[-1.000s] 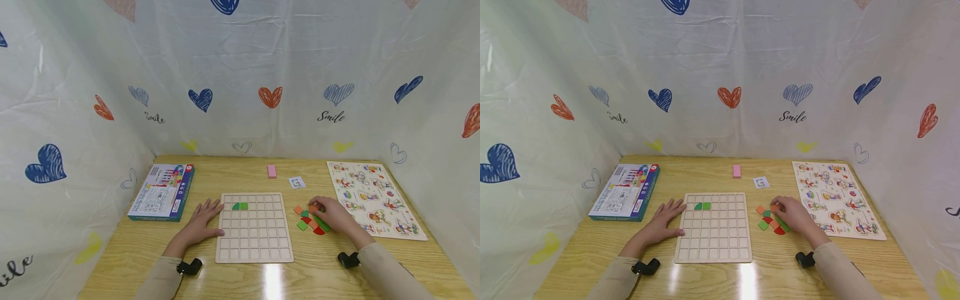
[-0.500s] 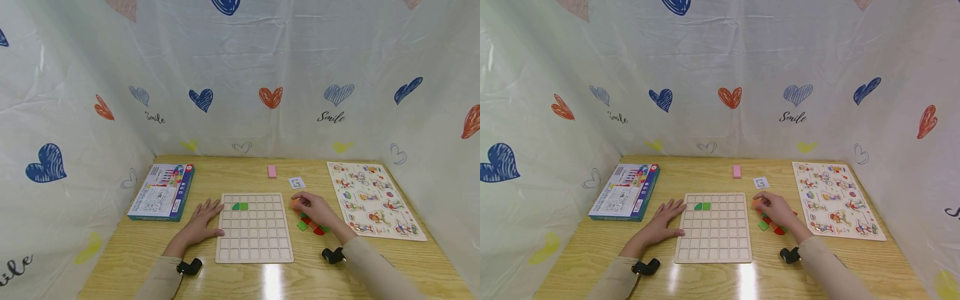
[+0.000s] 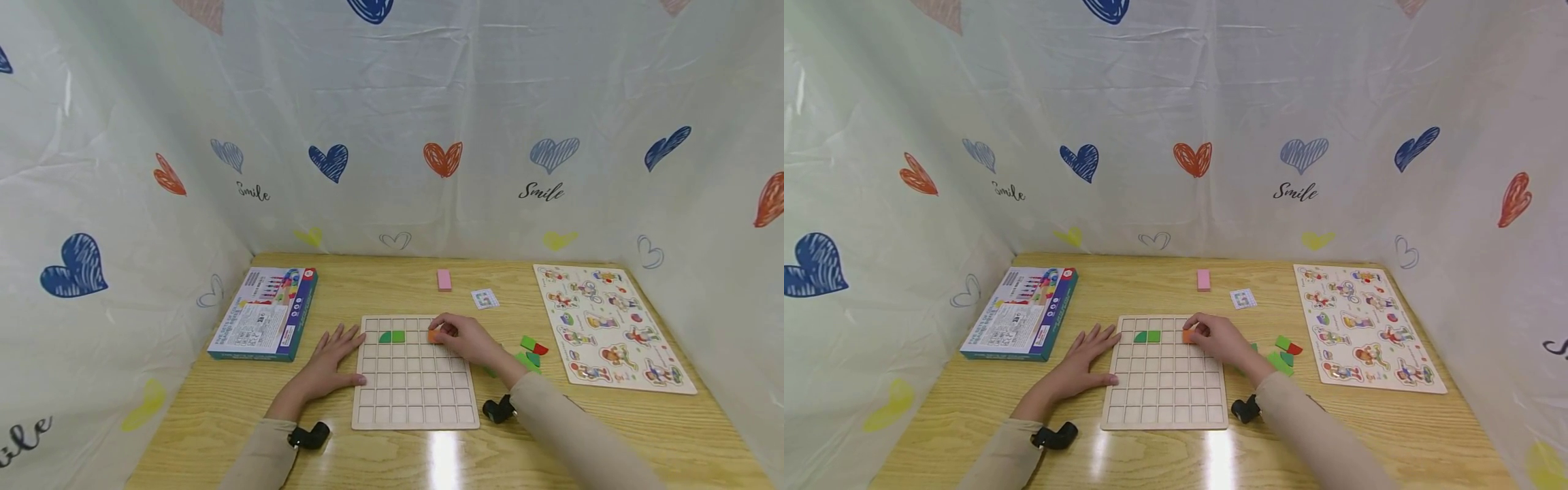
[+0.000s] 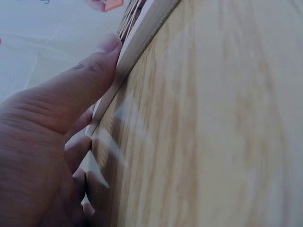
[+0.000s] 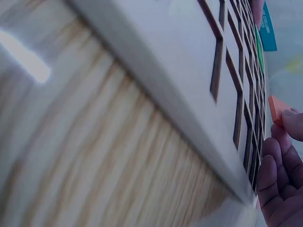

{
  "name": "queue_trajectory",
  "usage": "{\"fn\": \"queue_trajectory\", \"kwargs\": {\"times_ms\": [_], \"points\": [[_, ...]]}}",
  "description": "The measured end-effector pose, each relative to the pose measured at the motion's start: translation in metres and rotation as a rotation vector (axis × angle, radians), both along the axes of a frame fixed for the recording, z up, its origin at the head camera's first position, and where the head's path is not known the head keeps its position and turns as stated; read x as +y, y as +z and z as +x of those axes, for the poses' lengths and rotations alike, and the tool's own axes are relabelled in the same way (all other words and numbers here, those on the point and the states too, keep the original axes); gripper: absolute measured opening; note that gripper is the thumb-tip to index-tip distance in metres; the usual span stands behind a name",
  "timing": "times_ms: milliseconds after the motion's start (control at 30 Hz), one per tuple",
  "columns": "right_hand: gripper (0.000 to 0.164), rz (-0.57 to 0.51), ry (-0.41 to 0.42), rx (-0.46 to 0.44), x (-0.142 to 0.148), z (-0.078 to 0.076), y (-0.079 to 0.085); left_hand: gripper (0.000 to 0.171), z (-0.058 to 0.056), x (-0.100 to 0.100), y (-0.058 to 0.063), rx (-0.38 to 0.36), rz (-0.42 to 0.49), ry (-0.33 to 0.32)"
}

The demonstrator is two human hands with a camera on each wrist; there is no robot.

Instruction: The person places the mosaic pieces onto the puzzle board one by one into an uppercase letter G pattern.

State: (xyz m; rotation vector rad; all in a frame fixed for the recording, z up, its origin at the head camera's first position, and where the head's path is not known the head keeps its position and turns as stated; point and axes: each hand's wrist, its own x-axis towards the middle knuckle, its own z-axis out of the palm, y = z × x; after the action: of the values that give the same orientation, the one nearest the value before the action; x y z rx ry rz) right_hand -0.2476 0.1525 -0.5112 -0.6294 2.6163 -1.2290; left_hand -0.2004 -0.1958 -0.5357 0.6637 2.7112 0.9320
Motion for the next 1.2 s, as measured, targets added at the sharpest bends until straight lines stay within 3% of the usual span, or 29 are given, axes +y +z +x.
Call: {"fn": "queue_trajectory", "kwargs": {"times_ms": [367,633,833,1200], "points": [[0.01,0.027,0.05,0.028,-0.033,-0.007,-0.002,0.089,-0.001,-0.001,-0.002,0.019,0.015,-0.008],[0.008,0.048,0.015,0.009,-0.046,-0.009,-0.001,0.089,-0.001,-0.001,-0.001,0.026,0.009,-0.006],[0.009,0.11,0.014,0.047,-0.05,-0.009,-0.001,0.089,-0.001,0.0,0.0,0.014,0.009,-0.006],[0.017,0.126,0.03,0.052,-0.049,-0.008,-0.004,0.09,-0.001,-0.001,-0.001,0.008,0.002,-0.004]]}}
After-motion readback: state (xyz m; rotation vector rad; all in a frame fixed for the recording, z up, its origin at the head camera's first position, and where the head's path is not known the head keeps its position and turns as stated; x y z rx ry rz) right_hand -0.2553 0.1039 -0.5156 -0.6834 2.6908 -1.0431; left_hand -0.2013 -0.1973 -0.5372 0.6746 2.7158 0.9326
